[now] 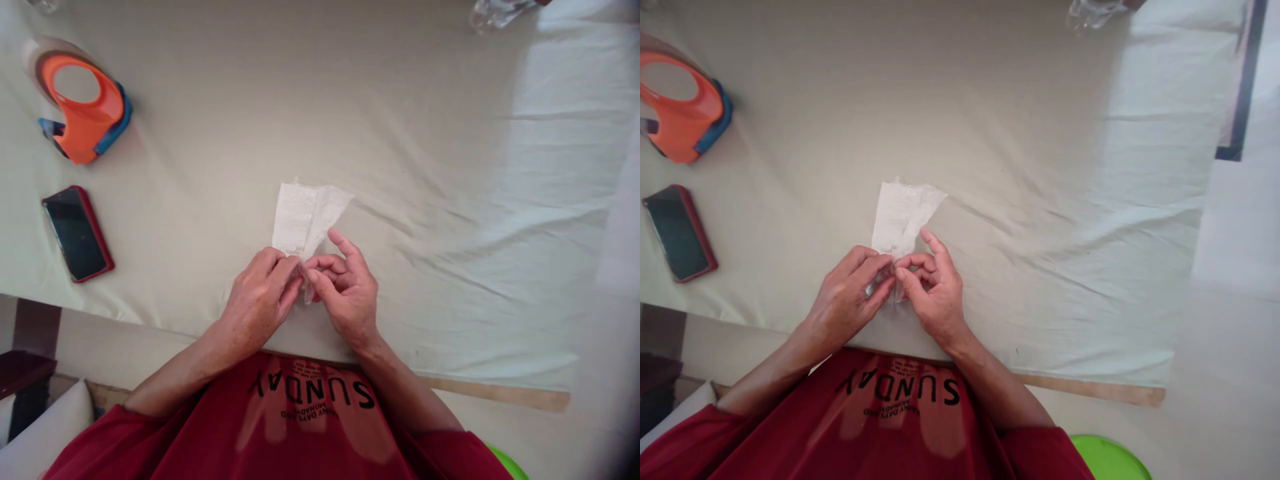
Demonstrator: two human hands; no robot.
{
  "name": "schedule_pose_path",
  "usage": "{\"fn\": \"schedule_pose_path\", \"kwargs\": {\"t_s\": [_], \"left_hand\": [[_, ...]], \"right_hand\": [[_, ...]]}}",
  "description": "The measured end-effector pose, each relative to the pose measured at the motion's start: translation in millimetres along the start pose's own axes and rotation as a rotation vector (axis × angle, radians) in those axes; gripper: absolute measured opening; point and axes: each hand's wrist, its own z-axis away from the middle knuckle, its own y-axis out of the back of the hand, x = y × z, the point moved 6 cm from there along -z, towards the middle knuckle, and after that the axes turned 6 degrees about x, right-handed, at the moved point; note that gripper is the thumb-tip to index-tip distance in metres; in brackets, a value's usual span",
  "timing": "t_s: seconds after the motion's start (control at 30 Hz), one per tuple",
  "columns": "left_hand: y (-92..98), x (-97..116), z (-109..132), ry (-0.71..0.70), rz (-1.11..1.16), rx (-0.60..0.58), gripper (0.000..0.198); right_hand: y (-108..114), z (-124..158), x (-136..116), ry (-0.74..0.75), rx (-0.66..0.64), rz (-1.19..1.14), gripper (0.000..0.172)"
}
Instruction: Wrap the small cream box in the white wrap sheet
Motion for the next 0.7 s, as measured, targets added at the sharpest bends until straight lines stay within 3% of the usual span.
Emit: {"fn": "schedule_pose_path", "kwargs": {"t_s": [0.13,0.23,0.53,0.7], "left_hand": [[2.7,-1,5,0.03,0.062,0.04,0.04],[4.3,-3,9,0.061,0.117,0.075,0.049],[-3.9,-7,2,0.079,0.089,0.151,0.031],[-5.4,-10,-2,0.061,0.076,0.098,0.029]], "right_hand": [[1,5,-5,0.072,-0.059,0.108,0.06],[-2,8,-9,0.183,-0.106,0.228,0.065],[-11,15,-10,0.571,-0.165,0.631,0.086],[-12,18,-15,0.592,-0.235,0.623,0.087]]}}
